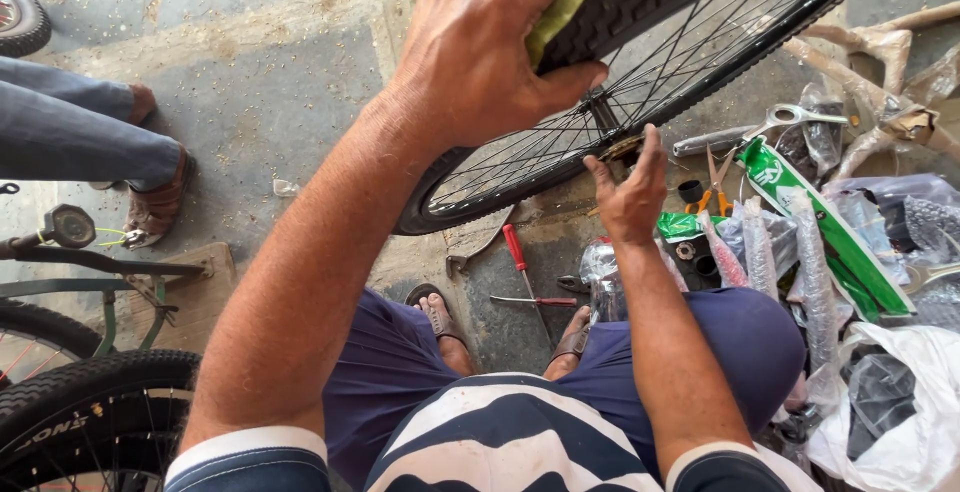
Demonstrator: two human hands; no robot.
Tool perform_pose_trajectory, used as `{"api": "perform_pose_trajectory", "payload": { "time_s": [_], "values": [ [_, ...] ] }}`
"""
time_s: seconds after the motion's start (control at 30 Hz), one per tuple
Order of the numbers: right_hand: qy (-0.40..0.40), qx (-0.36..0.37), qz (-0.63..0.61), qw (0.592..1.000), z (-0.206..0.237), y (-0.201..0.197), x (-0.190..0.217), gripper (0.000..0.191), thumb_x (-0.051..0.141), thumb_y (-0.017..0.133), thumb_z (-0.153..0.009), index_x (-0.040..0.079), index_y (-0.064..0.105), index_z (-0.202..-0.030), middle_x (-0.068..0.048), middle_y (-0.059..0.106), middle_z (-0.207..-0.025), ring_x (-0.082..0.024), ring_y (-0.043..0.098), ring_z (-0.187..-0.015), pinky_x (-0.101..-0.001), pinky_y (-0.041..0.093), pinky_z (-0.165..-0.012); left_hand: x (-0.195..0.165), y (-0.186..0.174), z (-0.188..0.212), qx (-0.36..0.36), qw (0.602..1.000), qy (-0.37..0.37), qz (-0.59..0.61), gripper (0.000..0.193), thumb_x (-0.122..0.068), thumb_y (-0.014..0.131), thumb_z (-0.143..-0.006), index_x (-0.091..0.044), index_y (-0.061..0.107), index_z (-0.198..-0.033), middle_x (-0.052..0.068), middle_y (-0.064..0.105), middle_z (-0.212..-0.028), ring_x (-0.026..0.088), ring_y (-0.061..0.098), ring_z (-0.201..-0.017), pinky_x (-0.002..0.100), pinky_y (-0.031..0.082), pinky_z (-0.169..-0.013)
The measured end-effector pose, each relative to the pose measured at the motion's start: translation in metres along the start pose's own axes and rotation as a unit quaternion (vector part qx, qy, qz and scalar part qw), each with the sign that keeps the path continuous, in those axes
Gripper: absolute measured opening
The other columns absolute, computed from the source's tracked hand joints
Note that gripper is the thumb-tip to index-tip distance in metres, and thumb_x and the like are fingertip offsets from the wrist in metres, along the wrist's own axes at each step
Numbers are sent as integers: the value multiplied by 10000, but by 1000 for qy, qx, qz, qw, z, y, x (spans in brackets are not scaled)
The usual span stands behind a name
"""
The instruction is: The person removes the inner tube from a bicycle tire, then uses a yellow cloth to wipe the rim and hub area. The person manipulates the tire and rim by hand throughout the process.
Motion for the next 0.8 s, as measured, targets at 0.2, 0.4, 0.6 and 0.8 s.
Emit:
{"api": "perform_pose_trajectory", "payload": {
  "time_s": [0.2,0.4,0.6,0.8],
  "values": [
    [77,28,-62,995,-10,-4,10,1000,681,676,-956,-46,334,-1552,-300,636,-1310,-422,677,-1231,-462,589,-1067,6,6,-2,31,998,-41,-19,622,-407,932,-842,-103,647,-1304,117,726,-1060,315,697,-1002,500,506,-895],
    [337,46,-508,791,-13,-14,8,794,620,586,-986,-33,436,-1413,-249,660,-1097,-361,676,-1018,-433,616,-871,6,3,-3,2,1000,-29,-6,646,-382,913,-816,-72,647,-1316,133,725,-1014,294,706,-932,470,521,-848],
    [444,72,-663,598,-21,-1,7,560,532,508,-1043,5,557,-1228,-160,713,-1027,-315,735,-914,-384,640,-779,4,-8,-3,40,988,-144,23,518,-457,907,-865,-86,727,-1179,90,764,-897,259,734,-834,459,552,-780],
    [486,120,-607,617,-21,-3,4,569,561,487,-1068,25,607,-1214,-126,717,-991,-273,727,-807,-320,589,-637,64,-60,54,-32,990,-129,56,339,-300,849,-1009,-31,736,-1182,114,766,-1003,204,729,-840,344,547,-711]
  ]
}}
Point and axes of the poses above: each hand's wrist, its own z-axis away from the middle knuckle, its own y-axis out of the palm, x = y × z, the point moved 2 cm from there along -z, towards the middle knuckle
